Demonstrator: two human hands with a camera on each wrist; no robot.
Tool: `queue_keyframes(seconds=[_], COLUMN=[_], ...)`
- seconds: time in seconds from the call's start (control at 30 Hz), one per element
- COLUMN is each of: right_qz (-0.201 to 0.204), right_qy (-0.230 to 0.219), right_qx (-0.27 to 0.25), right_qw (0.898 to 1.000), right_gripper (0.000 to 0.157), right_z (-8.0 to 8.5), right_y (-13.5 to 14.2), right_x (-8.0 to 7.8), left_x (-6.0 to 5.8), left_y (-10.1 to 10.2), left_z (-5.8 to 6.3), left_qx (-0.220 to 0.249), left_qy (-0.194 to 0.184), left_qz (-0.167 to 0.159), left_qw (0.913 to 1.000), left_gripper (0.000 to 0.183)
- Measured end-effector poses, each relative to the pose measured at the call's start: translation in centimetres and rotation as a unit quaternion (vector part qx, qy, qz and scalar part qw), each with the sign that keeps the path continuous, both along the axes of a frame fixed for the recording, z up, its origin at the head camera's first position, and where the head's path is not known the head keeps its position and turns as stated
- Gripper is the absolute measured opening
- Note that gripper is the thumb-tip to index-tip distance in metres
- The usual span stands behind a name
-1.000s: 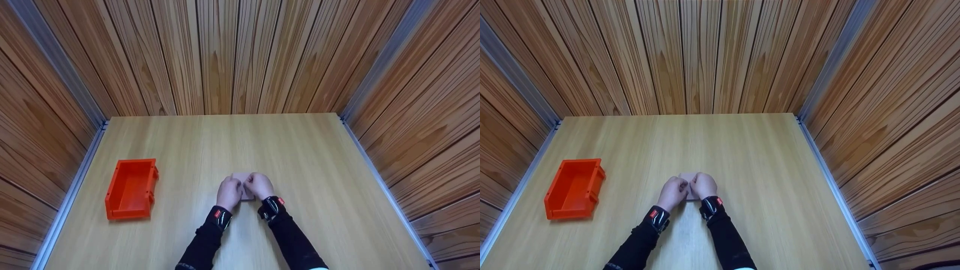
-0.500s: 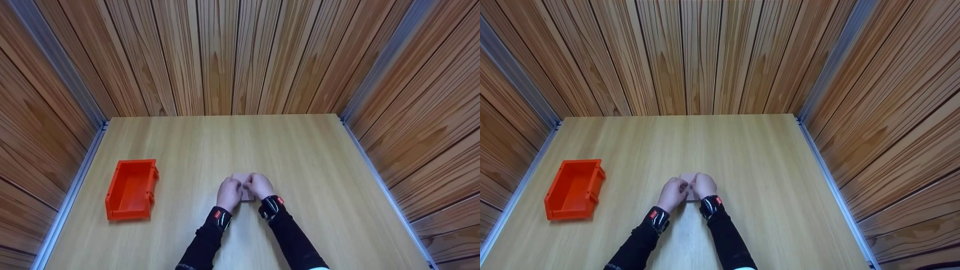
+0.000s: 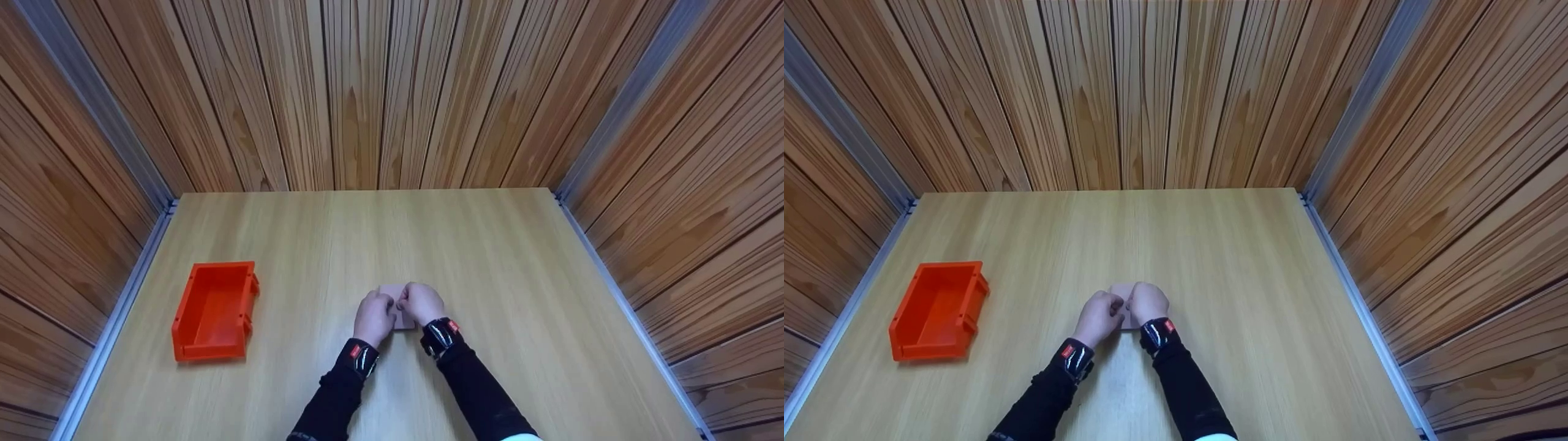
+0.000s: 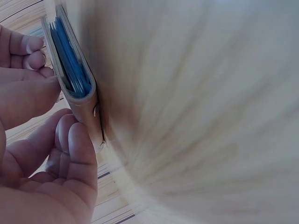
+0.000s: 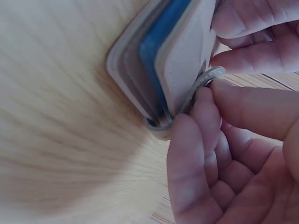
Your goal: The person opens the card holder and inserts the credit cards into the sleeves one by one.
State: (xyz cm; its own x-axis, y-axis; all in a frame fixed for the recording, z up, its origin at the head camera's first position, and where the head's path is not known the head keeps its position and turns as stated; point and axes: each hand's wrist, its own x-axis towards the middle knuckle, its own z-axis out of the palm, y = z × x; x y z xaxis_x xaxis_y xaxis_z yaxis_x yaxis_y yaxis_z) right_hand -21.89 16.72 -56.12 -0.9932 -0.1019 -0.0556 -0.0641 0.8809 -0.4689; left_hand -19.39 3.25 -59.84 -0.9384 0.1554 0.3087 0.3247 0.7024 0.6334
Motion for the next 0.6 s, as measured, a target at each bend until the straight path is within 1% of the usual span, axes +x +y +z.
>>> queue_keyframes(seconds=[0.17,0.33,0.6], right_qz=[-0.005,-0.004,-0.002], right_qy=[-0.012,-0.017,-0.038], right_qx=[0.016,0.017,0.028], right_qw=[1.0,1.0,0.999], right_gripper=[0.014,0.013,0.011], right_z=[0.16,0.35,0.37], right_y=[-0.26,-0.37,-0.45], right_x=[-0.09,-0.32,-0.76], left_x=[0.06,0.05,0.07], left_y=[0.0,0.06,0.01], left_z=[-0.05,0.08,0.13], left_qx=[0.004,0.013,0.008], left_qy=[-0.004,-0.013,-0.012], left_qz=[-0.003,0.0,-0.002], left_qw=[1.0,0.9998,0.9999], left_gripper=[0.01,0.009,0.011])
